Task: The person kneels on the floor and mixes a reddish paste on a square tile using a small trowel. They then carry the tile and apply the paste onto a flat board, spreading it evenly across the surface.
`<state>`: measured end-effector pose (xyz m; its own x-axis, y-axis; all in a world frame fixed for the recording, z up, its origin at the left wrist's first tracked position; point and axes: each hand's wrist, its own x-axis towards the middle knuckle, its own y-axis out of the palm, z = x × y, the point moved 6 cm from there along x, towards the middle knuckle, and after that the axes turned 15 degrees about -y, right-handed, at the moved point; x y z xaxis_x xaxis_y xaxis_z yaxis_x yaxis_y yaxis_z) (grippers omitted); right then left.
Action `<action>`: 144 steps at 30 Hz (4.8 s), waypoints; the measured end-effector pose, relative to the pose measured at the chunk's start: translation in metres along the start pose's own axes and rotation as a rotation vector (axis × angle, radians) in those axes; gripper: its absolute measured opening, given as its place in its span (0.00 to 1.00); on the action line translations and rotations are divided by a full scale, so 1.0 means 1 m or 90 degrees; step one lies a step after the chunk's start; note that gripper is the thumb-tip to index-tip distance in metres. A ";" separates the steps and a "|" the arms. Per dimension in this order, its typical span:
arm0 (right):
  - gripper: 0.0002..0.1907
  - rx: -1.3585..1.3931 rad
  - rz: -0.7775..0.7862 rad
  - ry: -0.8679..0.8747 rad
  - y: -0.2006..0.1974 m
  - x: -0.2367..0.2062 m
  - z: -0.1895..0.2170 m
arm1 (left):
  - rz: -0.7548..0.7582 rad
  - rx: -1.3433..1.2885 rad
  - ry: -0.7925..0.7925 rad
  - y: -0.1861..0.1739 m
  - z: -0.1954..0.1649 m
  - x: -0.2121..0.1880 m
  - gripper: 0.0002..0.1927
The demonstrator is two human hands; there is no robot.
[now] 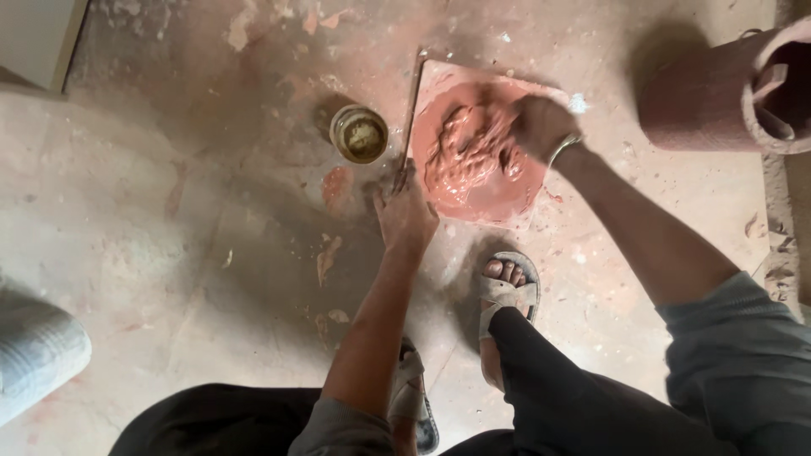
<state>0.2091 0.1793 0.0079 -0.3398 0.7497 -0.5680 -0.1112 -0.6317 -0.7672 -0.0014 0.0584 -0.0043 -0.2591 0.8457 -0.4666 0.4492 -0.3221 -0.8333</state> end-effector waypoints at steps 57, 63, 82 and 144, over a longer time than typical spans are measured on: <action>0.16 -0.542 -0.131 -0.409 0.003 0.013 0.053 | -0.018 0.203 0.015 0.025 -0.005 0.000 0.41; 0.18 -0.205 0.092 -0.036 0.020 0.005 -0.003 | -0.025 0.165 0.015 0.015 -0.006 0.001 0.40; 0.15 1.111 -0.425 0.098 0.076 -0.040 0.024 | -0.139 0.303 0.143 0.037 -0.002 -0.007 0.32; 0.17 -0.170 -0.073 -0.173 -0.010 0.013 0.069 | -0.006 0.073 0.049 0.006 0.009 -0.007 0.34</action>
<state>0.1414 0.1821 0.0290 -0.5776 0.7103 -0.4023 0.0717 -0.4467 -0.8918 -0.0043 0.0466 -0.0083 -0.1949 0.8771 -0.4389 0.3459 -0.3572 -0.8676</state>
